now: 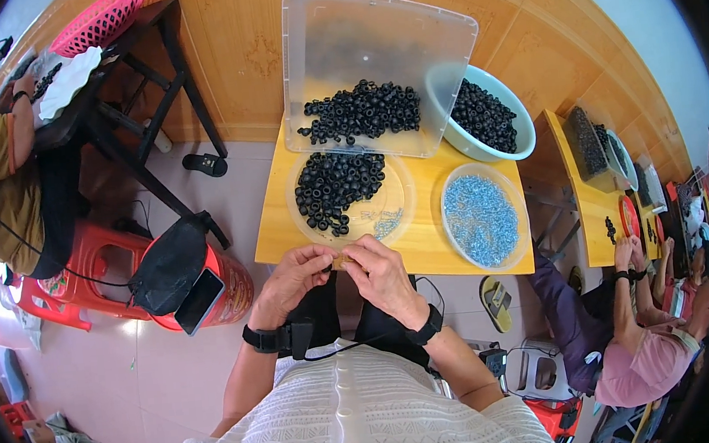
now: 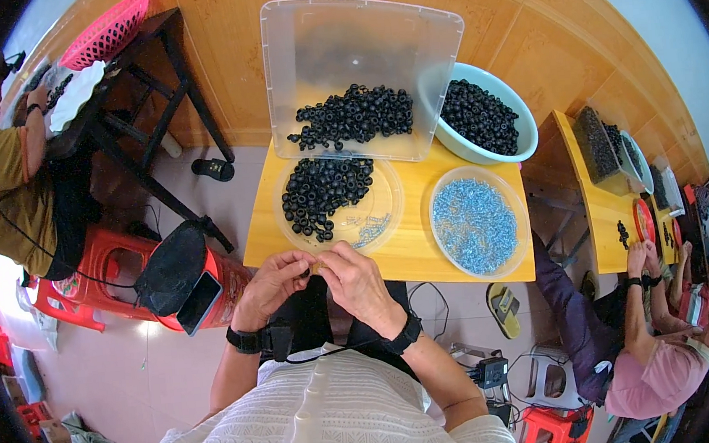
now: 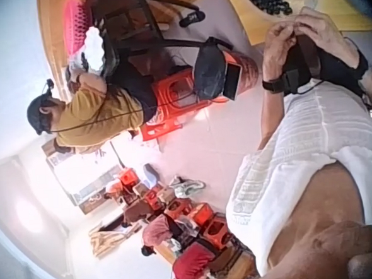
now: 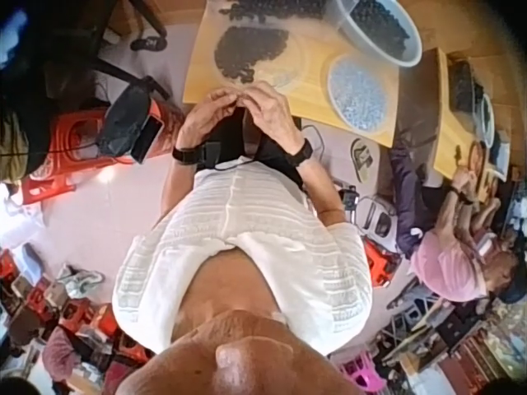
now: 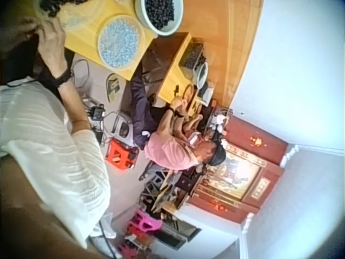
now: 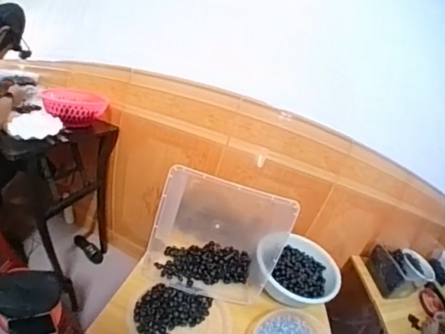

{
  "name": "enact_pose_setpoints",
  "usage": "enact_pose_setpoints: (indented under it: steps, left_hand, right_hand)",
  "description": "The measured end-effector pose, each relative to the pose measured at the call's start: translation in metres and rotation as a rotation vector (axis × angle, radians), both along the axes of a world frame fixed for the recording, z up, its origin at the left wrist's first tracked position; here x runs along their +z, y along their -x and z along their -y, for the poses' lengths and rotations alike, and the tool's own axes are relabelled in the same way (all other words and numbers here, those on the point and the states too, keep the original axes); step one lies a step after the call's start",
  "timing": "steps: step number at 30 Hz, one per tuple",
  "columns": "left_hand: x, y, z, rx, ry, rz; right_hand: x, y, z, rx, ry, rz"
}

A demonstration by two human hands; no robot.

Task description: Sorting small black plastic or rubber components and placing them into containers or onto a small tray.

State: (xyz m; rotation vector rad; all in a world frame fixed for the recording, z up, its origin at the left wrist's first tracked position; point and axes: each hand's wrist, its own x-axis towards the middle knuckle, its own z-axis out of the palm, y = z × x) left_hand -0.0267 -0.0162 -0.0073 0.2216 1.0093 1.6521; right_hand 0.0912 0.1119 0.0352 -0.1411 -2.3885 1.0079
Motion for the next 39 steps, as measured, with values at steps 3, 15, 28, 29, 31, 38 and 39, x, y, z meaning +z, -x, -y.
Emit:
enact_pose_setpoints:
  steps: [3,15,28,29,31,38,39]
  left_hand:
    - [-0.007,0.003,0.003,0.014,-0.045,0.013]
    - [0.001,-0.002,-0.001,0.112,-0.096,-0.048]
    - [-0.004,-0.005,-0.003,0.175,-0.113,-0.282]
    - [-0.004,-0.005,-0.003,0.171,-0.117,-0.28]
    - [0.001,-0.006,-0.003,0.162,-0.118,-0.284]
    - [0.009,-0.009,-0.002,0.121,-0.121,-0.286]
    - [0.009,-0.009,-0.002,0.121,-0.122,-0.285]
  right_hand:
    - [-0.006,-0.002,0.0,-0.026,-0.026,0.031]
    - [-0.018,0.003,-0.001,-0.139,0.099,0.006]
    - [-0.018,0.007,0.004,-0.064,0.394,-0.048]
    - [-0.016,0.007,0.004,-0.071,0.416,-0.031]
    - [-0.012,0.007,0.006,-0.077,0.438,-0.012]
    - [-0.01,0.004,0.006,-0.085,0.428,0.057]
    - [-0.01,0.004,0.005,-0.076,0.409,0.034]
